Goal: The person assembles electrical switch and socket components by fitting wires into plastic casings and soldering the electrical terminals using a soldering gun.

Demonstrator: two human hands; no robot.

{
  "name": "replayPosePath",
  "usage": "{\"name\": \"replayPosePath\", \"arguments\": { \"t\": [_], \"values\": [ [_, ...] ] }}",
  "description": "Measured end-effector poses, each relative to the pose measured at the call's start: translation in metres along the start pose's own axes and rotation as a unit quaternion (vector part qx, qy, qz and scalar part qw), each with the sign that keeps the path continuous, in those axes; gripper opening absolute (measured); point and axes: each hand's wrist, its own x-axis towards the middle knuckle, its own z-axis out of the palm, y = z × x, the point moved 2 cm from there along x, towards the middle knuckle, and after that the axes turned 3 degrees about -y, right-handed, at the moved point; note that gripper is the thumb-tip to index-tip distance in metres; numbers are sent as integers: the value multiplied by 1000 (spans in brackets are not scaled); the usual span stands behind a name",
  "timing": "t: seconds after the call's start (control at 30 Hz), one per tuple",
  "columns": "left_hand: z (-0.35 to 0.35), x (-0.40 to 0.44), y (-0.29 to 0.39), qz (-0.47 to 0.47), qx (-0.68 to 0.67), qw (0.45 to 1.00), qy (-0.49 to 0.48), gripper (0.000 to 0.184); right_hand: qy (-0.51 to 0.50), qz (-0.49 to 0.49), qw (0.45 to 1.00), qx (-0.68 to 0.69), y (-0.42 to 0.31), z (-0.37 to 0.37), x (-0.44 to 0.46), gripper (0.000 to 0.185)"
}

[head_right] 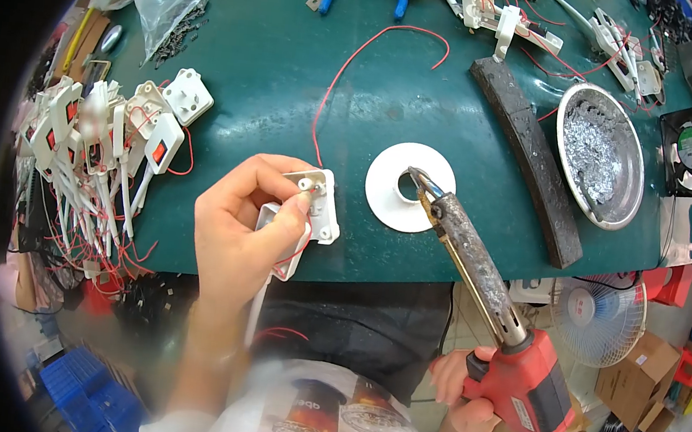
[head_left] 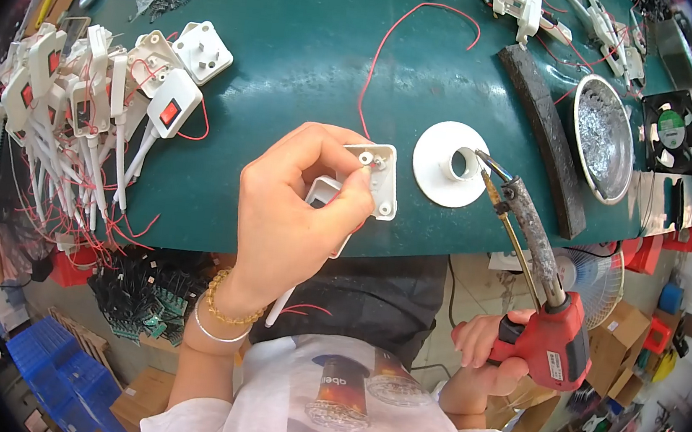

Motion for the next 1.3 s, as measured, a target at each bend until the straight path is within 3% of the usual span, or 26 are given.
{"name": "replayPosePath", "arguments": {
  "t": [0.17,0.3,0.43,0.53,0.57,0.6,0.67,0.7,0.73,0.77,0.83,0.9,0.97,1.1,1.23,1.3],
  "values": [
    [-1,1,-1,18,-16,1000,-5,5,4,-1,1000,22,3,-3,0,71],
    [-6,-1,0,-37,-132,990,-24,4,0,-60,998,30,7,0,4,65],
    [-24,-6,14,28,-125,992,-14,4,-25,-87,994,62,15,-13,-1,63],
    [-57,-17,48,30,-33,999,19,4,2,-105,991,80,18,-11,1,61],
    [-76,-15,56,128,102,985,58,7,32,-102,992,64,14,-7,2,60],
    [-87,-15,69,184,124,968,121,9,65,-100,992,44,13,-7,3,58],
    [-119,-7,90,211,174,945,179,4,53,-104,992,51,15,-9,4,57],
    [-137,1,99,198,280,911,230,3,45,-104,992,50,15,-10,4,57],
    [-150,13,99,255,244,900,256,4,45,-108,992,53,15,-9,5,57],
    [-163,23,97,261,244,899,255,4,37,-108,992,47,15,-7,6,57],
    [-178,37,96,298,406,836,219,5,35,-113,992,42,14,-3,6,57],
    [-177,41,94,278,441,825,219,4,33,-95,994,48,13,-1,5,57],
    [-168,41,95,313,551,751,185,4,29,-97,994,40,15,-6,3,57],
    [-169,33,103,252,618,727,158,7,18,-94,995,26,13,-9,0,59],
    [-163,32,113,250,648,701,165,8,24,-94,995,29,14,-12,1,59],
    [-161,37,114,244,690,660,173,8,21,-99,994,39,14,-13,2,60]
  ]
}}
